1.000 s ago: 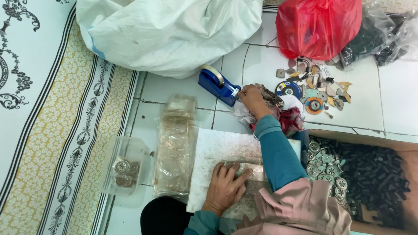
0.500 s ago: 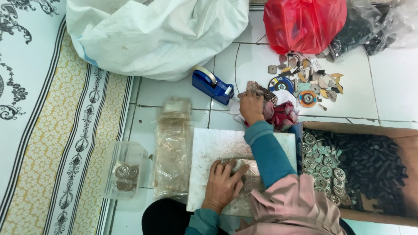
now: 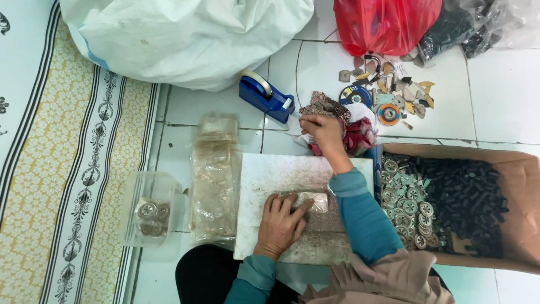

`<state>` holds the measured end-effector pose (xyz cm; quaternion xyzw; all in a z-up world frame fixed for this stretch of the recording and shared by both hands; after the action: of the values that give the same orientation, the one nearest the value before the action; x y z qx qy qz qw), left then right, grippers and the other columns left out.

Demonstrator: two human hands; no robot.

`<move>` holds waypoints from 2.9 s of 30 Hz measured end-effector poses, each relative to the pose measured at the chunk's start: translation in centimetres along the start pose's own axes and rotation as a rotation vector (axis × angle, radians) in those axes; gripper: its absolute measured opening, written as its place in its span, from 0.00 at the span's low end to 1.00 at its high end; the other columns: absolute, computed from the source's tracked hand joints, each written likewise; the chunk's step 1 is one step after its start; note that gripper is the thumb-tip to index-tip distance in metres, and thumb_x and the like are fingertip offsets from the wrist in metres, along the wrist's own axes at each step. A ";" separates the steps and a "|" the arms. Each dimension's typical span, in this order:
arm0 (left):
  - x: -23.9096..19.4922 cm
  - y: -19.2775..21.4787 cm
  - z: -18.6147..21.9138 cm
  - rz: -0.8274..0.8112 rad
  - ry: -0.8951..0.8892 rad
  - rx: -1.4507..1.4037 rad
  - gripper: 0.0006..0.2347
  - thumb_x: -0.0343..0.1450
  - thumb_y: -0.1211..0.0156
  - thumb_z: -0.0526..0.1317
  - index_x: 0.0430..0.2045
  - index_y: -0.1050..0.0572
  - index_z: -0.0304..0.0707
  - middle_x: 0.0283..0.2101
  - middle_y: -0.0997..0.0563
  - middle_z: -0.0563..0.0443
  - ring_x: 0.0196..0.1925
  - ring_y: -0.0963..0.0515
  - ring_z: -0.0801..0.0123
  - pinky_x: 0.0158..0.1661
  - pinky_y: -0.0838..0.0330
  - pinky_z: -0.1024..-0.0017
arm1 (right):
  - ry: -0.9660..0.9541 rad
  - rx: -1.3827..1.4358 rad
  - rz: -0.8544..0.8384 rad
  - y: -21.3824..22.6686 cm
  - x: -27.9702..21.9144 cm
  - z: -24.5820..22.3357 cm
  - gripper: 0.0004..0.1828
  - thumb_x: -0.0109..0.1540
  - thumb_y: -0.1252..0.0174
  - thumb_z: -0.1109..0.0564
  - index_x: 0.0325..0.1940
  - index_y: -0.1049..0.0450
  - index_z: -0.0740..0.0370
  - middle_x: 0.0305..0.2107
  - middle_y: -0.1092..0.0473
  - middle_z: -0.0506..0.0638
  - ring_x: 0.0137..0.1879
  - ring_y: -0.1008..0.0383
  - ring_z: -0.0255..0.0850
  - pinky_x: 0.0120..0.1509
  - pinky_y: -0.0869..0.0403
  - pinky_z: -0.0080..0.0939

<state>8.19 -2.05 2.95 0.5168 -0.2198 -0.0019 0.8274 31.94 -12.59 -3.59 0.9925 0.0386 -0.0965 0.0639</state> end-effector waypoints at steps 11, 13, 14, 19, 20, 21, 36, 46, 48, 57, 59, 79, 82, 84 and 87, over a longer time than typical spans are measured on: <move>-1.2 -1.2 -0.4 0.252 -0.110 0.141 0.13 0.72 0.51 0.44 0.49 0.24 0.62 0.45 0.26 0.50 0.44 0.24 0.58 0.56 0.30 0.54 | -0.003 0.068 0.042 2.1 -14.6 0.1 0.10 0.56 0.31 0.61 0.41 0.16 0.64 0.26 0.22 0.53 0.30 0.26 0.34 0.37 0.30 0.28; -1.2 -1.2 -0.4 0.256 -0.109 0.145 0.13 0.72 0.51 0.45 0.48 0.24 0.62 0.45 0.26 0.50 0.44 0.24 0.59 0.56 0.30 0.54 | -0.022 0.012 0.059 2.2 -16.5 0.9 0.10 0.57 0.31 0.59 0.41 0.15 0.63 0.27 0.21 0.52 0.33 0.28 0.32 0.39 0.29 0.30; -1.3 -1.5 -0.5 0.242 -0.105 0.148 0.12 0.71 0.50 0.45 0.46 0.23 0.60 0.45 0.25 0.50 0.45 0.24 0.58 0.56 0.31 0.53 | -0.021 -0.059 0.072 2.2 -17.4 1.2 0.09 0.57 0.32 0.58 0.41 0.15 0.60 0.26 0.22 0.51 0.34 0.30 0.32 0.38 0.31 0.30; -1.2 -1.2 -0.4 0.247 -0.088 0.177 0.13 0.70 0.50 0.45 0.48 0.24 0.58 0.44 0.25 0.52 0.44 0.23 0.61 0.57 0.31 0.56 | 0.027 -0.255 0.122 2.2 -19.7 2.0 0.08 0.58 0.33 0.58 0.41 0.13 0.55 0.28 0.20 0.53 0.36 0.26 0.34 0.40 0.28 0.34; -1.1 -1.0 -0.3 0.253 -0.084 0.179 0.12 0.70 0.50 0.45 0.47 0.25 0.57 0.43 0.25 0.52 0.44 0.23 0.62 0.57 0.31 0.57 | 0.050 -0.291 0.131 2.3 -19.7 2.1 0.08 0.59 0.34 0.59 0.42 0.14 0.56 0.30 0.19 0.54 0.38 0.22 0.40 0.42 0.26 0.38; -1.1 -0.9 -0.3 0.260 -0.079 0.180 0.12 0.70 0.50 0.45 0.46 0.26 0.56 0.43 0.25 0.53 0.44 0.23 0.63 0.57 0.31 0.57 | 0.073 -0.327 0.140 2.5 -19.8 2.1 0.08 0.59 0.34 0.60 0.42 0.14 0.57 0.32 0.19 0.56 0.40 0.19 0.46 0.44 0.24 0.42; -0.8 0.6 -0.1 0.269 -0.061 0.156 0.07 0.69 0.48 0.44 0.38 0.28 0.50 0.42 0.24 0.53 0.44 0.23 0.63 0.58 0.31 0.57 | 0.155 -0.762 0.232 1.0 -20.4 0.7 0.08 0.58 0.31 0.49 0.42 0.16 0.39 0.32 0.20 0.36 0.45 0.26 0.42 0.55 0.38 0.46; -0.7 1.5 0.3 0.289 -0.075 0.139 0.06 0.69 0.48 0.44 0.35 0.27 0.47 0.42 0.24 0.51 0.45 0.23 0.62 0.56 0.31 0.57 | 0.094 -0.781 0.307 1.7 -20.1 1.8 0.16 0.54 0.27 0.49 0.46 0.18 0.39 0.31 0.25 0.39 0.49 0.30 0.43 0.59 0.38 0.52; -0.7 1.6 0.3 0.300 -0.077 0.136 0.06 0.69 0.48 0.44 0.34 0.27 0.48 0.42 0.24 0.51 0.44 0.23 0.61 0.56 0.30 0.57 | 0.068 -0.741 0.289 2.0 -19.6 2.9 0.17 0.53 0.26 0.48 0.46 0.18 0.40 0.31 0.26 0.40 0.50 0.29 0.44 0.59 0.36 0.53; -1.0 0.4 -0.2 0.270 -0.070 0.142 0.08 0.67 0.46 0.44 0.38 0.26 0.48 0.42 0.24 0.51 0.46 0.23 0.61 0.57 0.31 0.56 | 0.032 -0.529 0.243 2.3 -20.3 2.1 0.16 0.56 0.32 0.54 0.48 0.15 0.42 0.33 0.20 0.49 0.44 0.21 0.48 0.50 0.27 0.45; -0.9 0.3 -0.1 0.262 -0.066 0.143 0.08 0.67 0.45 0.44 0.37 0.26 0.48 0.43 0.23 0.51 0.46 0.23 0.61 0.57 0.31 0.56 | 0.032 -0.557 0.254 1.9 -20.3 1.7 0.15 0.56 0.31 0.54 0.47 0.15 0.43 0.32 0.19 0.49 0.44 0.20 0.48 0.50 0.26 0.44; -0.8 0.4 -0.2 0.255 -0.073 0.140 0.09 0.65 0.42 0.44 0.36 0.28 0.47 0.43 0.24 0.50 0.44 0.23 0.61 0.58 0.32 0.55 | -0.103 -0.966 0.158 0.0 -18.9 0.2 0.31 0.58 0.33 0.51 0.66 0.30 0.34 0.33 0.23 0.36 0.51 0.30 0.43 0.62 0.44 0.56; -0.9 0.5 -0.1 0.260 -0.068 0.134 0.08 0.66 0.44 0.43 0.35 0.29 0.48 0.42 0.25 0.51 0.44 0.24 0.61 0.57 0.31 0.56 | -0.084 -0.953 0.175 0.5 -19.2 -0.4 0.30 0.57 0.30 0.50 0.61 0.31 0.34 0.33 0.31 0.38 0.49 0.34 0.42 0.59 0.43 0.57; -0.8 0.8 -0.1 0.262 -0.069 0.138 0.08 0.66 0.43 0.43 0.34 0.29 0.47 0.42 0.25 0.50 0.44 0.24 0.61 0.57 0.31 0.56 | 0.034 -0.927 0.157 0.2 -19.4 -0.9 0.20 0.58 0.30 0.48 0.51 0.27 0.35 0.37 0.36 0.39 0.52 0.35 0.42 0.58 0.44 0.53; -0.8 0.9 0.0 0.264 -0.069 0.133 0.07 0.67 0.45 0.43 0.34 0.29 0.47 0.42 0.25 0.51 0.43 0.24 0.62 0.56 0.31 0.57 | 0.132 -0.991 0.157 -0.3 -19.8 -0.4 0.13 0.59 0.31 0.47 0.44 0.24 0.31 0.40 0.38 0.37 0.54 0.36 0.40 0.59 0.44 0.49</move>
<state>7.28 -1.43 3.39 0.5366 -0.3138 0.1038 0.7764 12.63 -13.51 0.66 0.8467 0.0088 0.0017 0.5319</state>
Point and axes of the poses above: each hand's wrist, its own x-axis towards the middle knuckle, its own y-axis out of the back of the hand, z = x × y, the point moved 9 cm from there along x, towards the middle knuckle
